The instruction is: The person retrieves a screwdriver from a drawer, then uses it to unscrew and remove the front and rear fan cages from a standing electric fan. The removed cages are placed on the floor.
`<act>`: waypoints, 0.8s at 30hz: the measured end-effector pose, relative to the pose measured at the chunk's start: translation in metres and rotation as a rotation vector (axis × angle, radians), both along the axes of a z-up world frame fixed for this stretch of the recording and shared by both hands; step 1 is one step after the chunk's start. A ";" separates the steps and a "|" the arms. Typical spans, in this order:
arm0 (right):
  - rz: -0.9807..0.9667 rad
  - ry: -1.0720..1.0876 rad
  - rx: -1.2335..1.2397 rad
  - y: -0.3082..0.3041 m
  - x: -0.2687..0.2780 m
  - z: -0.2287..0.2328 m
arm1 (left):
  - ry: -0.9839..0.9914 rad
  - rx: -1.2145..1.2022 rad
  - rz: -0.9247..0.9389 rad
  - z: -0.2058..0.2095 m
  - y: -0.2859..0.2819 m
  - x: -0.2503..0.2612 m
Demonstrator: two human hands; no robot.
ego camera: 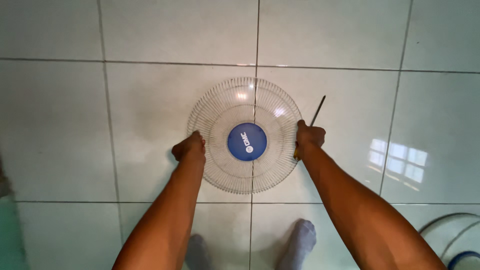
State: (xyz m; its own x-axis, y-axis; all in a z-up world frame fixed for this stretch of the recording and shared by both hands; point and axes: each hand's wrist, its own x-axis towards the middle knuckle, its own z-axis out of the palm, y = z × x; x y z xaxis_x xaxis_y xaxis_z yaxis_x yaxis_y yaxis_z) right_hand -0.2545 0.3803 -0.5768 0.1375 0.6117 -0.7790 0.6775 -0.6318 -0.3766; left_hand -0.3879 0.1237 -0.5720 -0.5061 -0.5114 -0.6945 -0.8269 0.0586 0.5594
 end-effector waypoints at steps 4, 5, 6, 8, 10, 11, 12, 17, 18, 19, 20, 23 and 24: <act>0.281 0.336 0.224 -0.008 0.019 0.064 | 0.195 0.042 -0.357 0.088 0.011 0.014; 0.332 0.408 0.241 -0.007 0.022 0.085 | 0.271 0.041 -0.498 0.115 0.014 0.013; 0.387 0.479 0.255 -0.007 0.025 0.107 | 0.309 0.051 -0.588 0.143 0.017 0.013; 0.512 0.516 0.314 -0.002 0.026 0.154 | 0.394 0.070 -0.767 0.200 0.025 0.009; 0.629 0.590 0.371 0.003 0.027 0.205 | 0.532 -0.020 -0.980 0.259 0.029 0.005; 0.684 0.645 0.394 0.006 0.029 0.231 | 0.603 -0.071 -1.085 0.288 0.030 0.004; 0.740 0.699 0.419 0.008 0.030 0.257 | 0.672 -0.081 -1.160 0.316 0.031 0.003; 0.858 0.777 0.497 0.020 0.035 0.387 | 0.911 -0.113 -1.525 0.445 0.026 -0.001; 0.869 0.788 0.521 0.021 0.037 0.413 | 0.938 -0.121 -1.557 0.468 0.025 0.001; 0.880 0.771 0.559 0.022 0.040 0.440 | 0.965 -0.130 -1.589 0.491 0.023 0.004; 0.889 0.754 0.597 0.022 0.044 0.466 | 0.991 -0.141 -1.622 0.515 0.020 0.006; 0.894 0.731 0.658 0.017 0.065 0.541 | 1.010 -0.133 -1.660 0.583 0.010 0.020; 0.894 0.724 0.666 0.015 0.075 0.564 | 1.044 -0.110 -1.633 0.603 0.007 0.026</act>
State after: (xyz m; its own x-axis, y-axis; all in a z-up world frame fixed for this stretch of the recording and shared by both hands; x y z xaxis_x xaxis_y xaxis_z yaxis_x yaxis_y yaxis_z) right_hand -0.1797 0.3954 -0.0132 -0.8249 0.5648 -0.0232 0.2767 0.3676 -0.8879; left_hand -0.3621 0.1306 0.0310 -0.5919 0.7930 0.1446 0.6561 0.3698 0.6579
